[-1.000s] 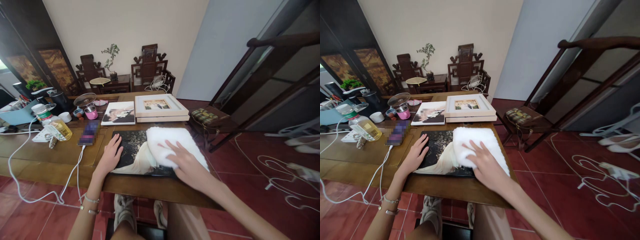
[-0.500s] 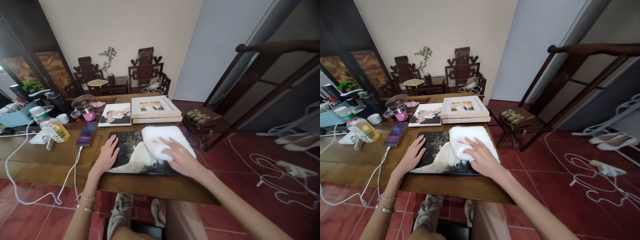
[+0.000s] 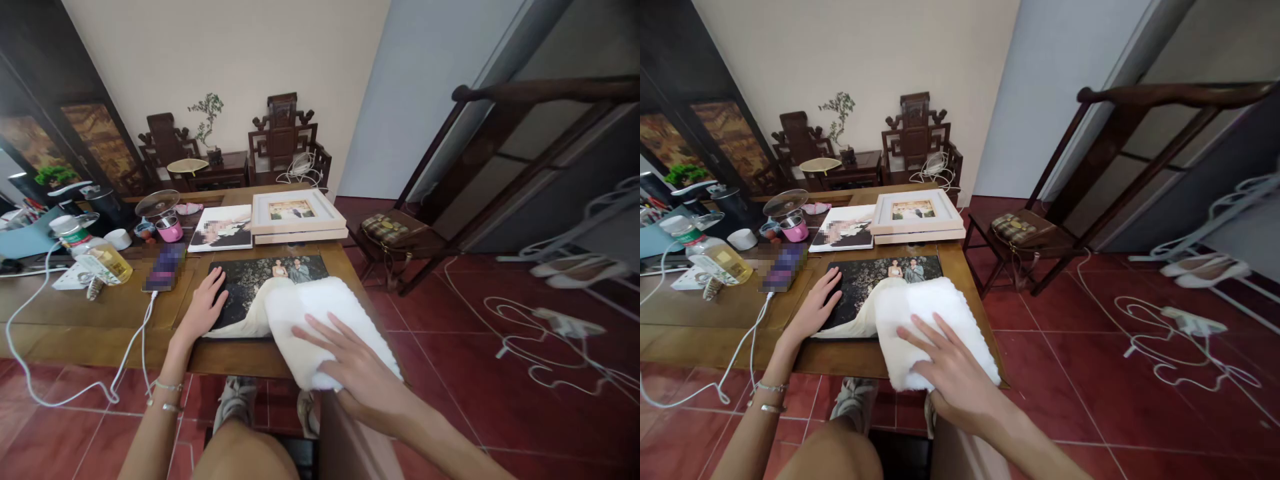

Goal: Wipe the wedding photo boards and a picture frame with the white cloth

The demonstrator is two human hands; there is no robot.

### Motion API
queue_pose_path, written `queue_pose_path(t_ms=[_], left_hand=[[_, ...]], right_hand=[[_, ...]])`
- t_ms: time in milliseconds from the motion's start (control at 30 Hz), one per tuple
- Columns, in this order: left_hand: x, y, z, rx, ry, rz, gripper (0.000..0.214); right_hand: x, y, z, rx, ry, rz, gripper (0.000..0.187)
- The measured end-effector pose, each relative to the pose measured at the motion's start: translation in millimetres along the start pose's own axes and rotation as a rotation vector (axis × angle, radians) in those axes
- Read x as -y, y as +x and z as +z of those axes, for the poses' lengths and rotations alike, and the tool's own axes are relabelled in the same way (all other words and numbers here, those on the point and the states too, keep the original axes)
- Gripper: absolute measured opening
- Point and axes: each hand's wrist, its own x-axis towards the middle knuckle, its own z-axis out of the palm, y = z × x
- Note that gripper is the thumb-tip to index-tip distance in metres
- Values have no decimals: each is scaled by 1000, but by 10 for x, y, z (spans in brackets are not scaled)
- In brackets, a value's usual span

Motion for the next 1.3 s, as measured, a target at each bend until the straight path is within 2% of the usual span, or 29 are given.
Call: queue_pose_path(t_ms=[67,133,267,333,433,600,667,767,900,1033,1133,1300], left_hand=[[17,-5,3,-9,-2,14,50],[32,-8,7,-19,-7,22,50],[32,-16,8,-35,-23,33,49],[16,-20,2,-44,-35,27,49],[-12,-21,-8,-42,-54,12,49],[-22,-8,-4,-61,-88,8,48],[-16,-5,0,-69,-92,17,48],[-14,-10,-5,-70,-84,28,48],[-24,-36,-22,-73,-68,25,48],[-26,-54,-32,-72,-49,24,47],[-11,-40,-38,-66,-40,38,47],[28,17,-43,-55,-33,66,46]], right_hand=[[-53,-29,-16,-4,8,-22,44],[-215,22,-31,-40,11,-7,45],[-615,238,-48,-147,-2,107,48],[-699,307,-46,-171,-8,139,48],[-577,250,-23,-170,-7,141,49],[-61,-149,2,-119,25,35,45],[53,-267,-23,-84,37,-2,44],[8,-289,-79,-58,41,-13,44],[-343,-79,-104,-124,8,79,45],[-632,167,-34,-198,-13,178,47],[-560,210,28,-211,-21,198,48],[-102,-2,48,-154,-19,104,45]])
